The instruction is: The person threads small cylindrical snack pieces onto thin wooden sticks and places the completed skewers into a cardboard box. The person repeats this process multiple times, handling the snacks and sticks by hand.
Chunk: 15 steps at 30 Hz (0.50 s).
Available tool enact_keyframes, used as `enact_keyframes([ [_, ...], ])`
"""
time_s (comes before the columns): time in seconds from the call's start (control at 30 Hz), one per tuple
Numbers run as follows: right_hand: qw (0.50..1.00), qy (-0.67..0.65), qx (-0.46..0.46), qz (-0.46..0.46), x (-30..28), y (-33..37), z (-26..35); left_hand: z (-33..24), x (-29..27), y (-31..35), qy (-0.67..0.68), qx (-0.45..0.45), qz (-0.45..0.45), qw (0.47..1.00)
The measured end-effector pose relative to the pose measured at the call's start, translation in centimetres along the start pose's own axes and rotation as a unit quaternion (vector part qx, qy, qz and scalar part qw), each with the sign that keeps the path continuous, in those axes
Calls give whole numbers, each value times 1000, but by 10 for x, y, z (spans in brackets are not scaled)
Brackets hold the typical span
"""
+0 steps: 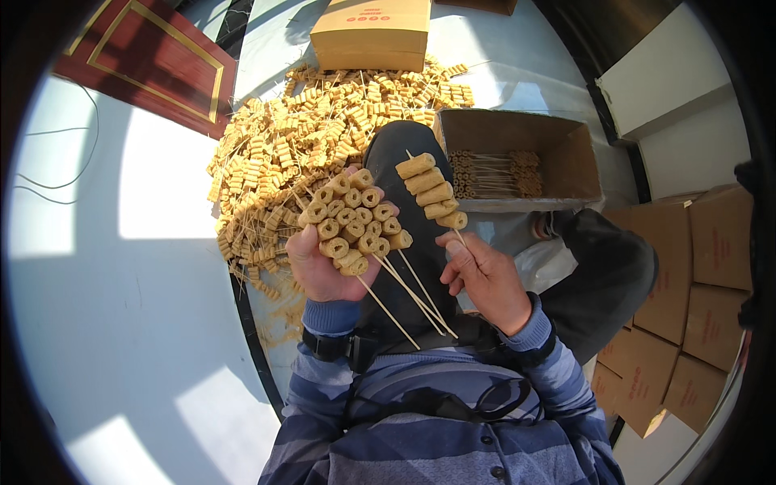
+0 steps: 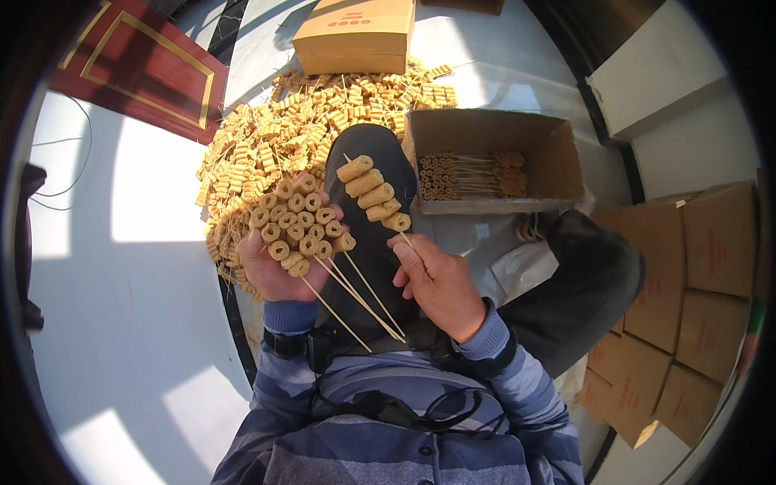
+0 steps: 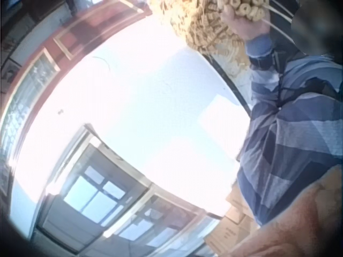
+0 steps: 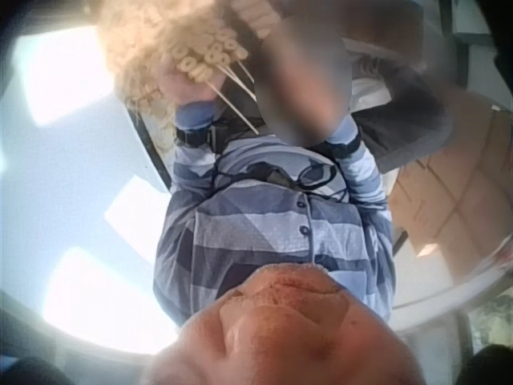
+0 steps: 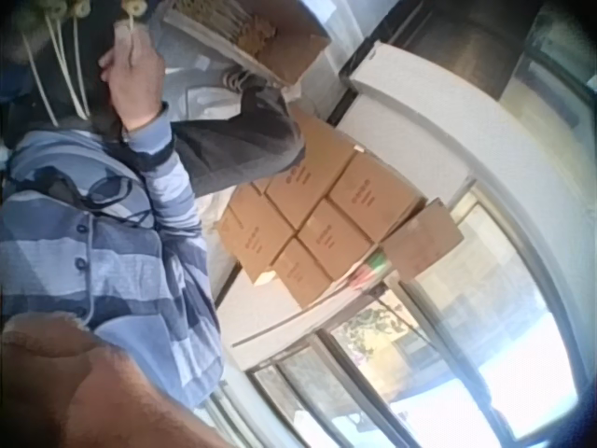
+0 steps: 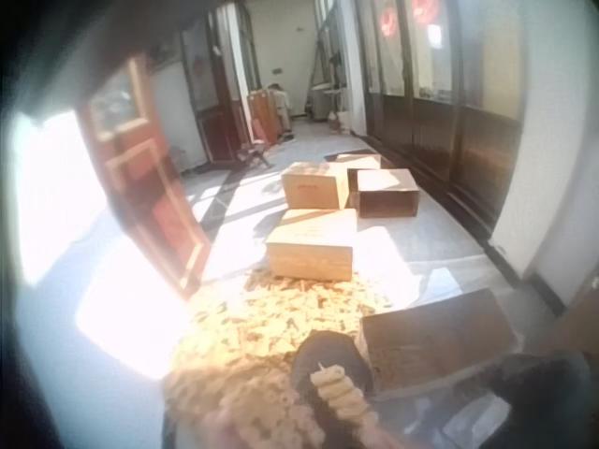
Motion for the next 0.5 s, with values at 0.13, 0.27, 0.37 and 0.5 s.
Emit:
enact_keyframes([
  [0.13,998,50,22,-28,-8,-1,3,13,10,1,-31,-14,2,999],
  [0.27,999,36,14,13,-9,2,1,25,23,2,-51,1,-5,999],
  [0.37,998,-1,32,61,-10,2,-3,30,29,3,-61,3,-17,998],
  [0.5,986,-53,93,126,-19,2,-5,38,30,-1,-61,-37,18,997],
])
Point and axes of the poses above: each hand's wrist, its own y-axis away from the middle knuckle, its own x-axis out of the palm, z = x × y, the point moved 1 cm from there along -y, towards the middle knuckle, and after that the axes turned 11 degrees about -z, right-handed, at the moved point
